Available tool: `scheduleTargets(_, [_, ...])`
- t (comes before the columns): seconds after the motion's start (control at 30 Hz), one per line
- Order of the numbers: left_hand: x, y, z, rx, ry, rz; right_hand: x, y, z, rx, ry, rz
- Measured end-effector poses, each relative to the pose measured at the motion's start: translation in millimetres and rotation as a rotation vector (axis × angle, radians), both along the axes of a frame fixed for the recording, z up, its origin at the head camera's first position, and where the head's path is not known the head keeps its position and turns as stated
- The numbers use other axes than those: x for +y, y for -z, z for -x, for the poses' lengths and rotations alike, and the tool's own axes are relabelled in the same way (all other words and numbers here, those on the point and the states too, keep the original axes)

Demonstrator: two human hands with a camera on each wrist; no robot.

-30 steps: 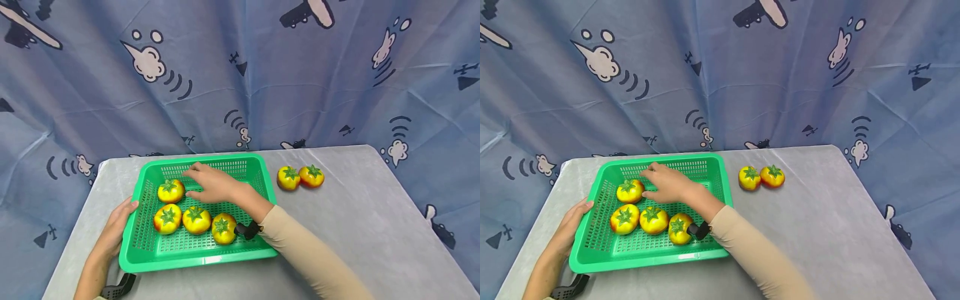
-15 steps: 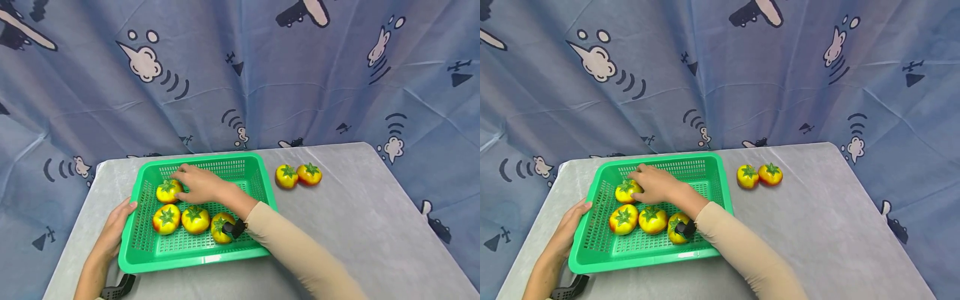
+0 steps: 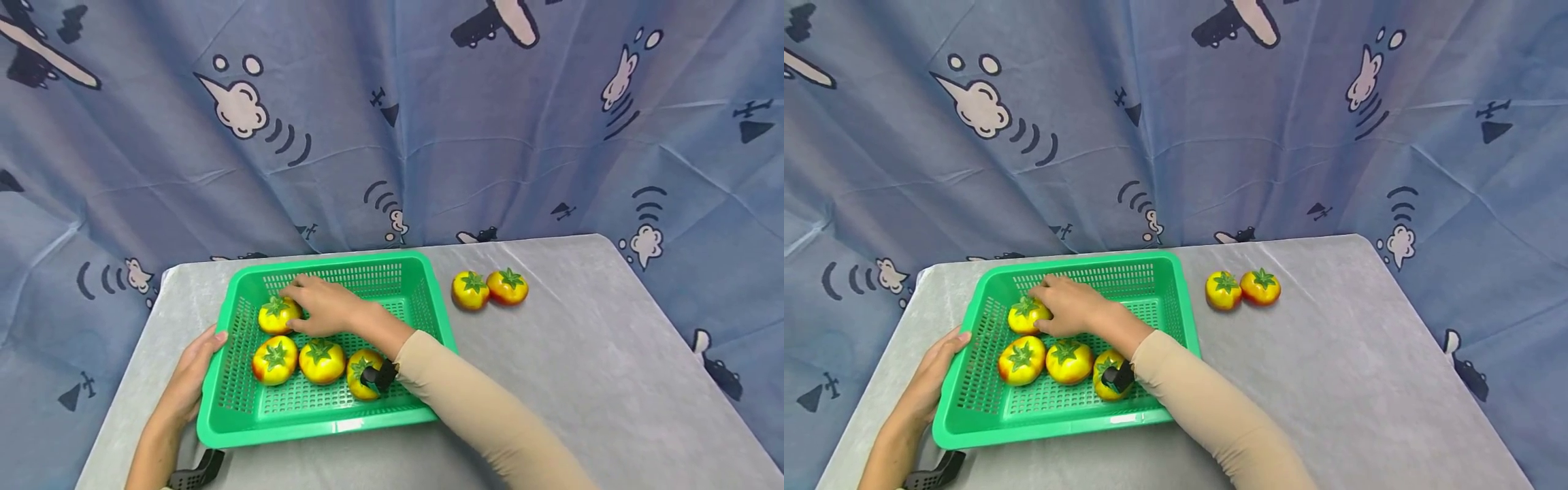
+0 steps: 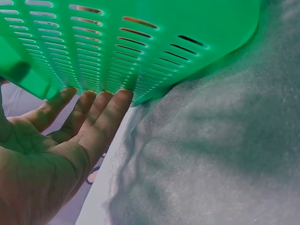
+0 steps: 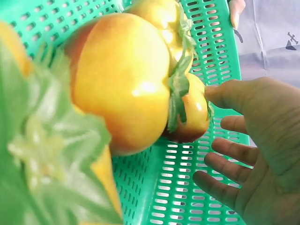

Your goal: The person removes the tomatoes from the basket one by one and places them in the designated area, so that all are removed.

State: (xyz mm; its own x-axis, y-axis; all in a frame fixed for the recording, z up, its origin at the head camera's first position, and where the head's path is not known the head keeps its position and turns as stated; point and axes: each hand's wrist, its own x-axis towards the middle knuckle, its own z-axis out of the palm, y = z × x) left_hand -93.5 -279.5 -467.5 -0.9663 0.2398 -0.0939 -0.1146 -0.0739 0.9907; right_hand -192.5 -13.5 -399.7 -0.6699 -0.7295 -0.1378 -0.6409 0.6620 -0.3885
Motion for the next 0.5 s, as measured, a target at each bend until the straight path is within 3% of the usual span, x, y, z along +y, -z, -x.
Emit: scheduleTargets(0.5, [0.4, -0.2, -1.5, -0.006, 0.002, -0.004, -11.3, 5.0, 1.8, 0.0, -0.016, 0.016])
